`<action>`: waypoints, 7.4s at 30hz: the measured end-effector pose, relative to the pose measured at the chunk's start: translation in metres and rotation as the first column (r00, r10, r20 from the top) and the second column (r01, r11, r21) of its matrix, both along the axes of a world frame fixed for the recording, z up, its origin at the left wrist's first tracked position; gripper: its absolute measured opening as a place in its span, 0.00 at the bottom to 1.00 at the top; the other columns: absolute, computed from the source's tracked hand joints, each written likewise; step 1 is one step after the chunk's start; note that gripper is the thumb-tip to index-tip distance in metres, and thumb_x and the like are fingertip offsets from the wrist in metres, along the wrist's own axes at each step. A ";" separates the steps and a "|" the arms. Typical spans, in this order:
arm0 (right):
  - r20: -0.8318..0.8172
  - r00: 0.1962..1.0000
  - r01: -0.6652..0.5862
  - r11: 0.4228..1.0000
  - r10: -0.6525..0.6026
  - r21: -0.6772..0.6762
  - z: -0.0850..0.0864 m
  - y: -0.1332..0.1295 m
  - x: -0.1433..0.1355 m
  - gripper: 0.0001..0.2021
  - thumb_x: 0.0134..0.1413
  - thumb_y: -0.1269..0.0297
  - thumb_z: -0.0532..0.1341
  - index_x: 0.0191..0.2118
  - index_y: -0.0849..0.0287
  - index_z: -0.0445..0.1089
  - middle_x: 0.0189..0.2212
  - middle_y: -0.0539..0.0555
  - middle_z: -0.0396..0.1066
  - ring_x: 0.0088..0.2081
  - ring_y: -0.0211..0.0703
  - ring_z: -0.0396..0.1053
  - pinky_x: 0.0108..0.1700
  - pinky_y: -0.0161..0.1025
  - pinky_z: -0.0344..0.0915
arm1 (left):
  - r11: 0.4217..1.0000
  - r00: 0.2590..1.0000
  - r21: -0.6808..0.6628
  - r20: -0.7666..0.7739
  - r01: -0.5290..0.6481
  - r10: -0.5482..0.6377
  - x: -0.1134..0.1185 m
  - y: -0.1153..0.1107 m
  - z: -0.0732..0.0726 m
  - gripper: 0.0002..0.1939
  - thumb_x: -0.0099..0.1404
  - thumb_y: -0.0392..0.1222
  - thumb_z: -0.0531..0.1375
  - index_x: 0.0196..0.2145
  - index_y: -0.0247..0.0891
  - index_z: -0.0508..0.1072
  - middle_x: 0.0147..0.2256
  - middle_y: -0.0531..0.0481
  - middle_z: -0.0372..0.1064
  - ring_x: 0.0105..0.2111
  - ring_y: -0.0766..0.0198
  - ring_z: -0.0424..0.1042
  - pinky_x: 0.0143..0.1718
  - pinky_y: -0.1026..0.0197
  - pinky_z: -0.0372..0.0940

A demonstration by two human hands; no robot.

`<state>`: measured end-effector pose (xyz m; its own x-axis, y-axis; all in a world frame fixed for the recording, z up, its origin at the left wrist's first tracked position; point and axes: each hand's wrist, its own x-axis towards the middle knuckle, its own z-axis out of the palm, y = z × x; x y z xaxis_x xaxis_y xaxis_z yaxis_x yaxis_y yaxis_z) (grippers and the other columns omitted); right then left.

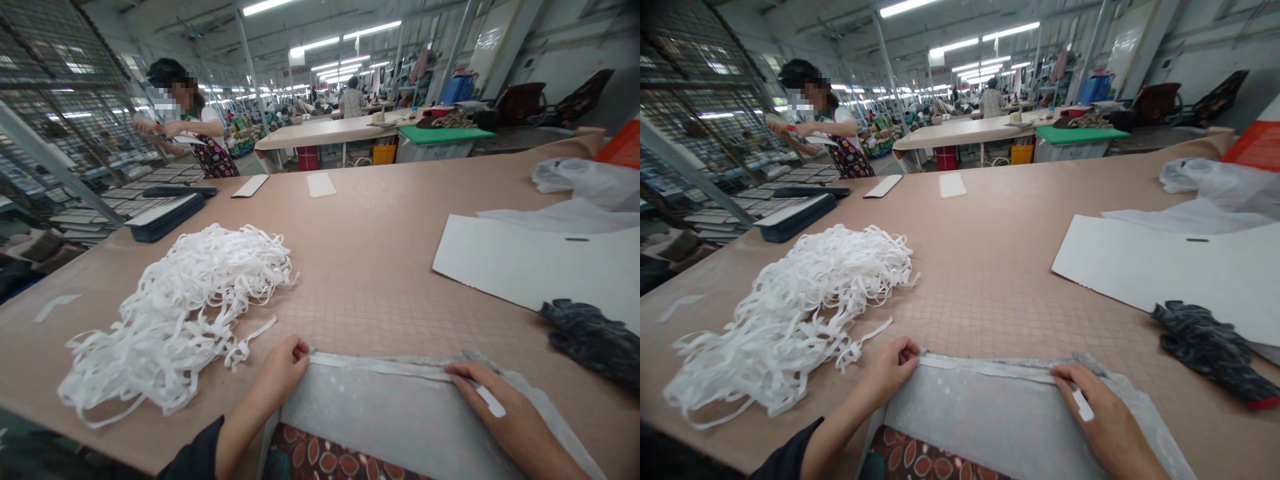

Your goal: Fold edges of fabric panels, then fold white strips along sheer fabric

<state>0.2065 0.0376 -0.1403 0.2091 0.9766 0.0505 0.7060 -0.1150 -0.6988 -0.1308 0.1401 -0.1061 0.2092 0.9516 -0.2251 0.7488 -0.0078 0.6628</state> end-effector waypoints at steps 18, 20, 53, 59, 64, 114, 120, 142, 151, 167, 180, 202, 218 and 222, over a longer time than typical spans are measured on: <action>0.018 1.000 0.010 1.000 -0.010 0.001 0.006 0.001 -0.002 0.12 0.48 0.54 0.53 0.32 0.55 0.69 0.34 0.54 0.72 0.39 0.48 0.69 0.43 0.43 0.64 | 0.994 0.973 0.073 -0.222 0.086 -0.068 0.009 -0.006 0.007 0.09 0.54 0.31 0.51 0.33 0.38 0.65 0.28 0.53 0.64 0.30 0.64 0.65 0.31 0.65 0.56; 0.021 1.000 -0.008 1.000 0.007 0.006 0.008 0.001 -0.003 0.12 0.49 0.55 0.53 0.32 0.55 0.68 0.33 0.54 0.72 0.39 0.48 0.68 0.43 0.42 0.64 | 0.977 0.950 0.152 -0.297 0.150 -0.100 0.014 -0.009 0.013 0.10 0.54 0.29 0.51 0.35 0.37 0.64 0.32 0.50 0.64 0.35 0.62 0.64 0.36 0.62 0.58; 0.058 0.995 -0.074 0.995 0.078 -0.073 0.027 0.009 -0.001 0.05 0.49 0.70 0.50 0.30 0.57 0.61 0.28 0.53 0.66 0.33 0.43 0.64 0.37 0.41 0.60 | 0.621 0.343 -0.068 -0.785 0.781 -0.517 0.072 -0.033 0.036 0.27 0.59 0.22 0.43 0.56 0.32 0.57 0.41 0.37 0.67 0.40 0.53 0.67 0.38 0.53 0.64; 0.069 0.994 -0.079 0.992 0.086 -0.100 0.025 0.009 0.002 0.05 0.48 0.72 0.51 0.29 0.58 0.62 0.29 0.53 0.67 0.33 0.43 0.65 0.37 0.40 0.60 | 0.626 0.345 -0.049 -0.800 0.778 -0.491 0.087 -0.033 0.039 0.27 0.59 0.24 0.45 0.54 0.38 0.60 0.36 0.40 0.68 0.35 0.51 0.69 0.33 0.51 0.65; 0.109 0.990 -0.074 0.991 0.086 -0.110 0.024 0.010 -0.002 0.05 0.48 0.73 0.52 0.30 0.58 0.63 0.29 0.53 0.67 0.33 0.42 0.64 0.36 0.38 0.59 | 0.570 0.410 0.028 -0.723 0.821 -0.556 0.120 -0.038 0.039 0.21 0.61 0.26 0.46 0.50 0.31 0.64 0.41 0.39 0.66 0.40 0.52 0.66 0.36 0.52 0.64; 0.587 0.802 -0.171 0.984 0.114 0.043 0.008 -0.056 0.065 0.21 0.51 0.79 0.47 0.49 0.59 0.64 0.47 0.60 0.66 0.48 0.51 0.62 0.48 0.47 0.60 | 0.622 0.454 0.119 -0.789 0.774 -0.415 0.070 -0.044 0.011 0.25 0.57 0.21 0.45 0.51 0.26 0.64 0.49 0.35 0.63 0.50 0.51 0.62 0.49 0.52 0.61; 0.636 0.746 -0.226 0.973 0.198 -0.037 0.022 -0.050 0.069 0.17 0.50 0.78 0.50 0.44 0.61 0.66 0.40 0.60 0.69 0.43 0.50 0.64 0.46 0.47 0.60 | 0.694 0.446 0.101 -0.829 0.713 -0.337 0.022 -0.036 0.007 0.26 0.58 0.22 0.42 0.52 0.27 0.64 0.50 0.37 0.63 0.49 0.53 0.63 0.50 0.52 0.59; 0.190 0.980 0.072 0.995 -0.056 -0.076 0.046 -0.036 0.092 0.04 0.45 0.74 0.54 0.27 0.58 0.62 0.27 0.51 0.64 0.29 0.40 0.60 0.31 0.35 0.55 | 0.497 0.566 0.278 -0.489 0.822 -0.664 0.269 -0.041 0.039 0.11 0.63 0.44 0.52 0.40 0.37 0.69 0.39 0.46 0.66 0.40 0.59 0.65 0.41 0.58 0.58; -0.248 0.961 0.135 0.990 -0.123 0.032 0.016 -0.016 0.104 0.13 0.43 0.76 0.55 0.38 0.60 0.58 0.30 0.49 0.64 0.32 0.36 0.65 0.33 0.32 0.60 | 0.603 0.702 0.360 -0.359 0.712 -0.615 0.289 -0.046 0.012 0.10 0.62 0.44 0.54 0.35 0.36 0.69 0.35 0.47 0.67 0.38 0.59 0.66 0.38 0.58 0.58; -0.146 0.972 0.195 0.978 -0.183 0.071 -0.001 -0.011 0.100 0.14 0.43 0.77 0.54 0.40 0.59 0.61 0.28 0.48 0.62 0.33 0.38 0.63 0.38 0.36 0.59 | 0.341 0.536 0.424 -0.539 0.839 -0.650 0.287 -0.053 -0.004 0.13 0.65 0.35 0.50 0.47 0.38 0.65 0.38 0.48 0.66 0.38 0.57 0.63 0.38 0.55 0.58; 0.066 0.995 0.076 0.992 -0.069 -0.103 0.016 0.007 0.114 0.03 0.43 0.71 0.57 0.23 0.60 0.67 0.24 0.50 0.67 0.29 0.38 0.63 0.31 0.33 0.57 | 0.276 0.497 0.423 -0.614 0.863 -0.614 0.289 -0.052 -0.007 0.13 0.64 0.35 0.51 0.47 0.35 0.63 0.37 0.47 0.63 0.36 0.58 0.61 0.36 0.55 0.60; 0.151 0.988 0.056 0.980 -0.027 -0.189 0.012 0.018 0.113 0.03 0.45 0.72 0.56 0.29 0.61 0.66 0.28 0.52 0.68 0.30 0.38 0.62 0.31 0.32 0.54 | 0.295 0.493 0.403 -0.595 0.866 -0.635 0.289 -0.053 -0.005 0.12 0.64 0.35 0.50 0.45 0.36 0.64 0.38 0.47 0.63 0.38 0.57 0.61 0.38 0.55 0.59; 0.187 0.982 0.009 0.998 -0.022 0.068 0.020 -0.024 0.086 0.11 0.51 0.78 0.50 0.35 0.61 0.68 0.33 0.54 0.69 0.38 0.40 0.65 0.42 0.37 0.62 | 0.489 0.588 0.327 -0.446 0.809 -0.674 0.280 -0.036 0.003 0.10 0.65 0.37 0.50 0.35 0.37 0.70 0.33 0.50 0.67 0.36 0.63 0.66 0.37 0.63 0.60; 0.257 0.965 -0.074 0.993 0.048 0.095 0.020 -0.029 0.084 0.12 0.53 0.76 0.51 0.40 0.60 0.67 0.37 0.55 0.68 0.42 0.42 0.64 0.44 0.40 0.62 | 0.374 0.494 0.325 -0.505 0.869 -0.708 0.277 -0.045 0.007 0.12 0.66 0.36 0.47 0.41 0.37 0.69 0.38 0.47 0.67 0.39 0.58 0.63 0.40 0.57 0.59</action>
